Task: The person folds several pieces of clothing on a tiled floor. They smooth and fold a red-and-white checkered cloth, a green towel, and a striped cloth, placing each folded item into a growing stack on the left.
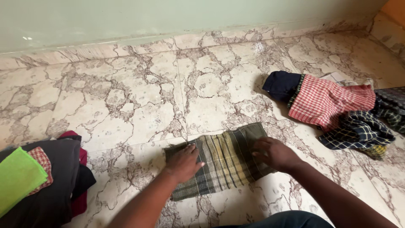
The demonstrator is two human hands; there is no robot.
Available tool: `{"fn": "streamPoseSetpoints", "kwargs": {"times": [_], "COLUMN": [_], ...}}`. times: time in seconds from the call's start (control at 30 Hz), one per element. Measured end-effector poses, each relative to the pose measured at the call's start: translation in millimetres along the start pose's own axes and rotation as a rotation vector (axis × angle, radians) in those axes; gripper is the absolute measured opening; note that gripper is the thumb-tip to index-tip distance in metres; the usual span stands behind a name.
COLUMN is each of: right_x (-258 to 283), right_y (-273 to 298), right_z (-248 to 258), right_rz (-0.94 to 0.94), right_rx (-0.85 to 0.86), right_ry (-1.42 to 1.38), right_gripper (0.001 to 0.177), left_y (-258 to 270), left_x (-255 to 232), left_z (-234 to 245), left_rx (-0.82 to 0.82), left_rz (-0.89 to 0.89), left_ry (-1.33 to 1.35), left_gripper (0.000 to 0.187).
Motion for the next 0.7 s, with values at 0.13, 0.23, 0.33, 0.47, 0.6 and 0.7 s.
{"fn": "streamPoseSetpoints", "kwargs": {"times": [0.13,0.23,0.33,0.47,0.6,0.7], "right_x": [25.0,40.7,31.6,-3.6,-25.9,-50.4], "right_y": [-24.0,-30.9,-29.5,-26.6,-24.9,-13.5], "right_z": [-25.1,-53.5,-64.2,-64.4,-70.0,-64.8], "right_rz": [-0.020,0.134,0.187,0.037,-0.111,-0.191], "right_rx": [0.134,0.178,0.067,-0.004,0.088,0.095], "right_ry": [-0.009,0.272,0.408,0.398,0.366,0.501], "right_gripper": [0.064,0.073,0.079,0.079,0.077,0.072], "left_y": [-22.3,-19.3,-7.5,1.5,3.3,5.4], "left_x": [-6.9,-3.9,5.2,11.9,12.8,17.2], "left_z": [-21.6,-35.1,-39.2,-40.6,-38.6,-42.3], "left_rx": [-0.119,-0.110,-0.099,-0.136,-0.180,-0.141], "left_rz": [0.077,0.187,0.278,0.335,0.342,0.347], "left_ry": [0.114,0.130,0.066,0.025,0.012,0.030], "left_gripper": [0.077,0.083,0.085,0.089,0.089,0.086]}}
Point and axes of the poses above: each hand's wrist, its own y-axis away from the middle knuckle, its own z-axis out of the back of the hand, x = y × z, the point moved 9 cm from there along -y, towards the middle knuckle, and after that the axes turned 8 degrees about x, right-handed, at the moved point
